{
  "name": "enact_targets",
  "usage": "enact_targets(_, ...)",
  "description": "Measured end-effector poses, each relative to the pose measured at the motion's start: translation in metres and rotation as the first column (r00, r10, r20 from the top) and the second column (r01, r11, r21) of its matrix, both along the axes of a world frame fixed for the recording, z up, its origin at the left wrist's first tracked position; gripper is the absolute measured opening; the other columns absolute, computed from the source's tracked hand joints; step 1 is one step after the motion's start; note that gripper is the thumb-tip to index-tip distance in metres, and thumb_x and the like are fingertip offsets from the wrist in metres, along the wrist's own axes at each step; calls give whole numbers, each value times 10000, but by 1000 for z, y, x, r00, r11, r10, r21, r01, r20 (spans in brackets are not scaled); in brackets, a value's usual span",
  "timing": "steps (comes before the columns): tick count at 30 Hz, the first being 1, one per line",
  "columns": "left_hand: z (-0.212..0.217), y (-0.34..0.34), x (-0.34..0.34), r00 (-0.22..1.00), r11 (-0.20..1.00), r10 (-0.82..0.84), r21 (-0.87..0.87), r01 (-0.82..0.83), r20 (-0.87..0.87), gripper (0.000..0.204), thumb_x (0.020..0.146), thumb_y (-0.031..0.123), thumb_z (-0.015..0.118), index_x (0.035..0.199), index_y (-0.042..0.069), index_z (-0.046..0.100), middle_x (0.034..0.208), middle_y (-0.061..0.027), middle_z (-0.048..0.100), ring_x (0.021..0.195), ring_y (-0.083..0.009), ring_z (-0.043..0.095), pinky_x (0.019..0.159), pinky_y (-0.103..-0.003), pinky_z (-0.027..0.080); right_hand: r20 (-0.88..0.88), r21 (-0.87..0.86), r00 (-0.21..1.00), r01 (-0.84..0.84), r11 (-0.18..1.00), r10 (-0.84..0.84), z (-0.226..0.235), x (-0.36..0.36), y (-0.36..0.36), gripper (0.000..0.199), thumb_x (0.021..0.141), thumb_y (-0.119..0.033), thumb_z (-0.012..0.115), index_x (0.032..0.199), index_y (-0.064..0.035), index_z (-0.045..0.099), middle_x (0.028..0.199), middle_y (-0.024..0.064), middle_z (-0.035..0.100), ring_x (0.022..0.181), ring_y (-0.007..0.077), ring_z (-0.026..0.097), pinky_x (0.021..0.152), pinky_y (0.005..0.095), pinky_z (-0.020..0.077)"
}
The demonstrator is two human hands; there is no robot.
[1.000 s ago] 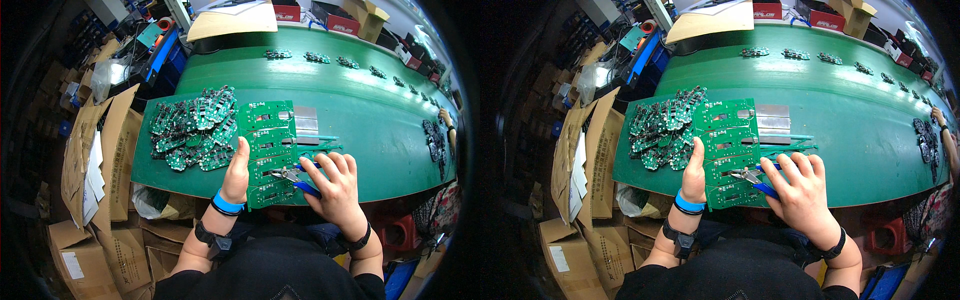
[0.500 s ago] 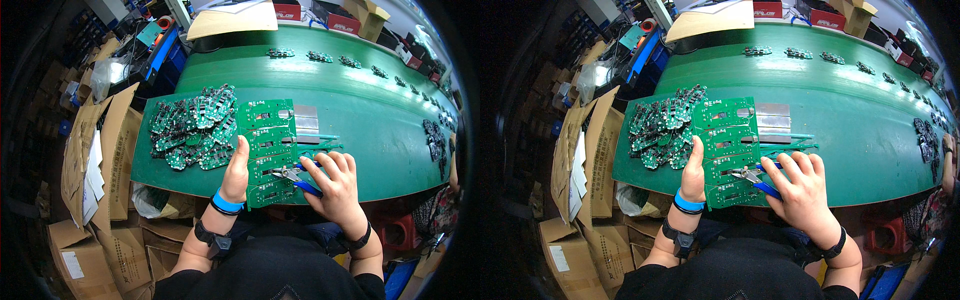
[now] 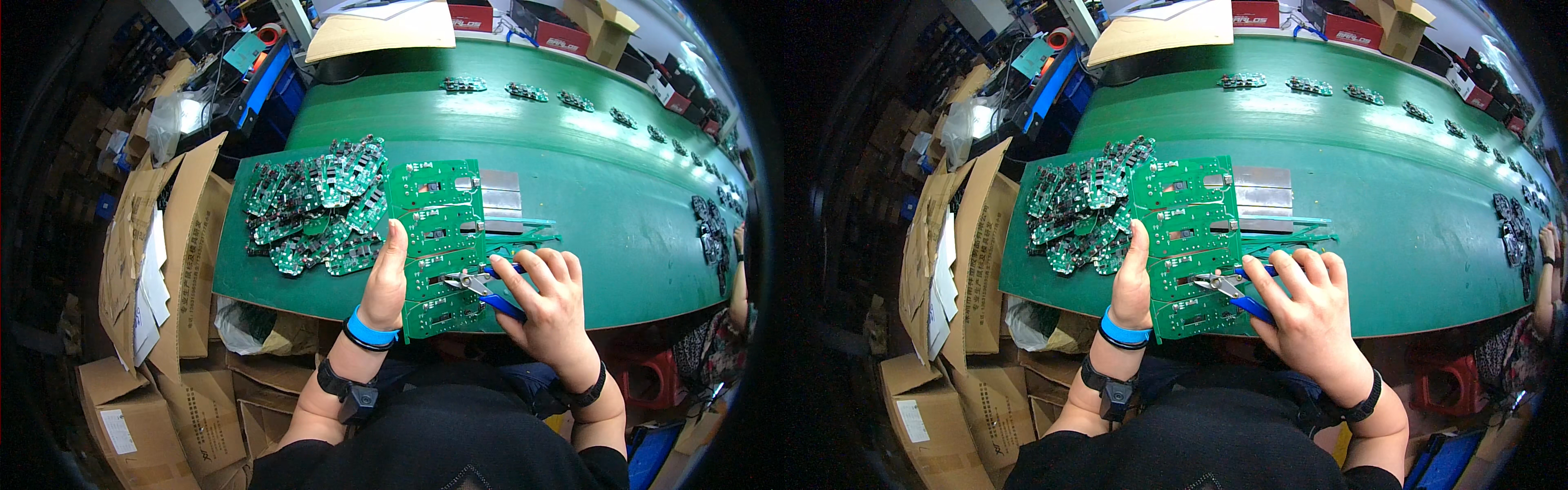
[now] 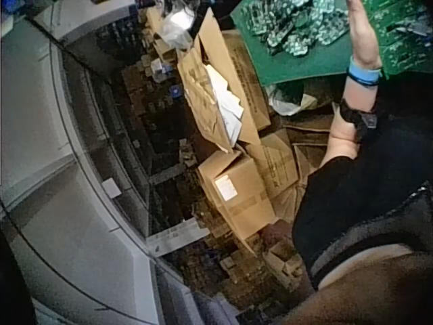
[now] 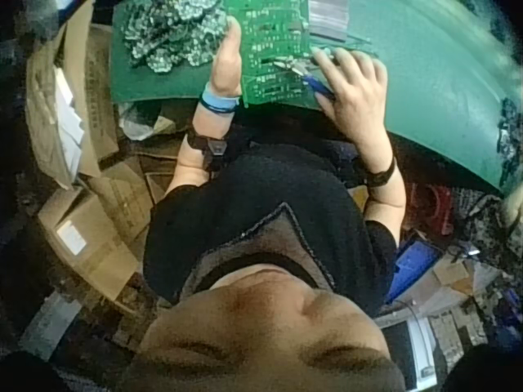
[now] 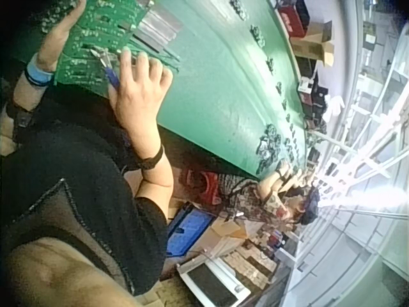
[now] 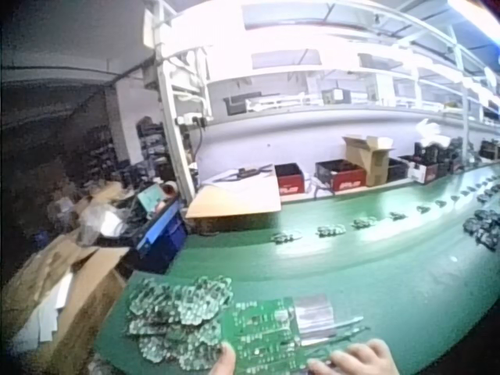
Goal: Cutting electronic components from a multi-unit printed circuit board using wire cutters.
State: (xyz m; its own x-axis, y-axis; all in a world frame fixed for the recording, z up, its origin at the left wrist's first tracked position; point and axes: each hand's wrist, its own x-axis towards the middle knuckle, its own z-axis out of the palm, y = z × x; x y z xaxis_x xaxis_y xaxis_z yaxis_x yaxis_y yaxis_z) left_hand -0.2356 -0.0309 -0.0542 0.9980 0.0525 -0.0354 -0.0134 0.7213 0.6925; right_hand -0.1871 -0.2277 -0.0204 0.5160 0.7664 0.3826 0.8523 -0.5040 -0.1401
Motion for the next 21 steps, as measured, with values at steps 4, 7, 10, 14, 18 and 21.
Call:
enact_targets(4,0,0,0,1000,1000,-11,-10,11,-1,632,940,519,191,1348,49,299,1256,-170,473,1102,-280,527,892,-412,475,46,-27,999,3,1000,-2,3,-2,0,654,530,-223,741,1148,-124,552,1013,70,507,944,248,476,839,416,338)
enact_targets(7,3,-2,0,1000,1000,-1,-5,1,-4,631,940,520,192,1348,51,301,1255,-168,475,1105,-280,525,894,-412,474,58,-45,998,13,999,-10,3,-2,1,657,527,-216,740,1150,-124,553,1010,67,507,941,246,476,836,415,338)
enact_targets(10,2,-1,0,1000,1000,3,-15,-3,-13,630,940,521,191,1348,54,304,1255,-166,477,1105,-281,524,894,-413,474,65,-41,998,11,999,-8,3,-2,1,656,528,-213,741,1150,-124,554,1008,64,509,941,242,476,833,411,339)
enact_targets(14,3,0,-1,999,999,-20,-39,19,-26,626,942,516,187,1345,52,310,1258,-170,474,1105,-288,524,898,-418,472,80,-39,997,6,999,-3,0,-1,1,647,530,-218,739,1145,-127,560,999,62,513,930,239,481,828,405,344)
enact_targets(18,3,0,0,1000,999,-16,-35,15,-21,625,944,511,184,1340,45,314,1258,-174,473,1101,-293,527,902,-422,470,74,-15,997,-3,1000,4,4,1,1,642,529,-221,736,1139,-121,563,995,62,516,919,239,484,827,406,346)
enact_targets(21,3,0,0,1000,1000,-6,-23,6,-25,624,945,509,182,1339,44,314,1258,-174,473,1099,-295,528,903,-424,469,41,-20,999,-11,1000,12,7,2,2,638,535,-223,733,1140,-118,562,996,64,516,922,241,484,831,407,346)
